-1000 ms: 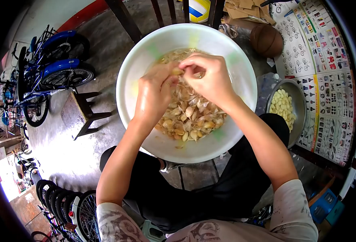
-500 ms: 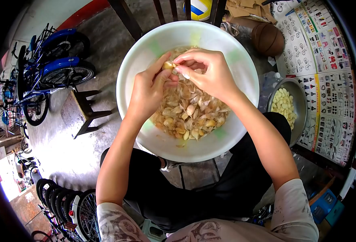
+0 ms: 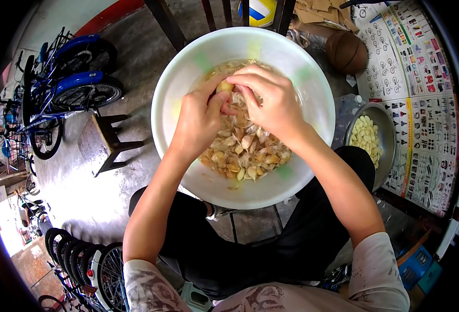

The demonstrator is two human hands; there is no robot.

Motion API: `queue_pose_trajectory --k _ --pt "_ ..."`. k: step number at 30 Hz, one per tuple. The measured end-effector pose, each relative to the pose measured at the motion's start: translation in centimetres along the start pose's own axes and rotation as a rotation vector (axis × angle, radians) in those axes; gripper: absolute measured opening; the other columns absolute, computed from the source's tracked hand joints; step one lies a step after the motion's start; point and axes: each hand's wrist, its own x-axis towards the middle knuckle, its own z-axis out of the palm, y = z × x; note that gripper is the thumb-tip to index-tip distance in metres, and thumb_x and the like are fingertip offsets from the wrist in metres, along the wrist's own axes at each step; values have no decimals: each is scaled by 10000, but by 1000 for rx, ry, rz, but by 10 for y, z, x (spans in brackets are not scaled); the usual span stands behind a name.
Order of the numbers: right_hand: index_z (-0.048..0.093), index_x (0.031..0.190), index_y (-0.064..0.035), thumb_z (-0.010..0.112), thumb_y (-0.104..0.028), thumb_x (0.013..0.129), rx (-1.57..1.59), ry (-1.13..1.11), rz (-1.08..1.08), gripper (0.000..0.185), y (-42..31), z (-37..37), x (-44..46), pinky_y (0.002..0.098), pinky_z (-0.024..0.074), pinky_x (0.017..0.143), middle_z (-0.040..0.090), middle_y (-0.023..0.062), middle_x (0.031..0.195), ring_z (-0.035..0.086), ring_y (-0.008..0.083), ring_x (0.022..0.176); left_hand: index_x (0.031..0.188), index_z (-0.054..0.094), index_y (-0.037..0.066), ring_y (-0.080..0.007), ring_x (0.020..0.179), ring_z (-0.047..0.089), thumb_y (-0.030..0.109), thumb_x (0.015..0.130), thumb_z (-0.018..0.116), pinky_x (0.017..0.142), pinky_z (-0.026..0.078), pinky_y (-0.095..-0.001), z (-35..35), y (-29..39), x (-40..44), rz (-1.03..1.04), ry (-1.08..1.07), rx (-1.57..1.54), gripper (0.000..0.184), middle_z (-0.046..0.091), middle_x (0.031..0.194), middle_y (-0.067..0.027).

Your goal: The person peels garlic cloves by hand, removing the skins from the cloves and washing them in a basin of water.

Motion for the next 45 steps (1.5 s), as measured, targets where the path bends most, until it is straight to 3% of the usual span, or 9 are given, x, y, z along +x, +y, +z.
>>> queue_pose_trajectory --k 2,7,16,26,28,32,37,42,45 --pt "671 959 22 673 83 753 -59 -7 11 215 -5 1 -3 350 583 685 677 103 946 693 275 785 1322 543 -57 -83 755 502 12 1015 454 791 603 -306 1 -1 1 -1 -16 -9 327 559 900 -24" --pt "601 1073 9 693 87 694 -186 -44 28 398 -12 1 -4 383 575 786 640 136 1076 666 306 962 1241 572 -82 -192 750 665 -29 941 461 702 593 -310 12 8 -1 77 109 17 325 672 956 -183" --pt "585 1040 14 703 98 668 -58 27 68 399 -4 6 -4 413 542 830 635 152 1054 648 346 958 1271 556 -69 -321 890 690 -119 920 435 722 611 -344 19 12 -1 268 191 259 375 632 1119 -235" --pt "622 941 23 628 103 745 -161 40 -33 212 5 -2 3 373 554 701 659 122 962 668 301 835 1376 523 -12 -95 821 572 3 989 490 796 624 -328 4 18 -2 -124 9 -154 388 608 1049 -82" --pt "638 867 42 578 114 791 115 80 40 120 9 1 6 347 552 653 671 117 887 670 289 743 1407 482 -19 -70 816 529 61 1011 507 839 618 -331 -5 16 1 -185 -62 -380 405 576 997 -34" --pt "694 961 25 577 86 843 417 11 188 178 6 -1 8 297 555 682 709 107 927 696 240 753 1444 426 -23 -73 878 535 128 1043 462 890 592 -327 -17 15 1 -233 -108 -466 430 568 1005 -30" --pt "717 904 37 693 -16 850 339 -21 265 80 0 -2 8 289 574 699 720 121 889 705 202 746 1467 400 -16 -85 896 537 187 1045 477 811 554 -284 -23 8 -2 -267 -142 -442 476 571 1016 -22" --pt "709 901 42 679 2 855 390 -45 311 67 1 4 8 281 564 685 713 120 871 698 196 734 1469 399 -28 -94 849 553 226 1024 536 714 500 -256 -18 3 -1 -226 -120 -376 530 591 965 -23" --pt "691 909 48 667 0 864 471 -48 409 70 -3 2 10 280 555 679 703 120 852 686 189 723 1417 457 -38 -98 722 580 216 978 619 675 490 -249 -9 2 -4 -29 38 -1 533 666 888 -72"
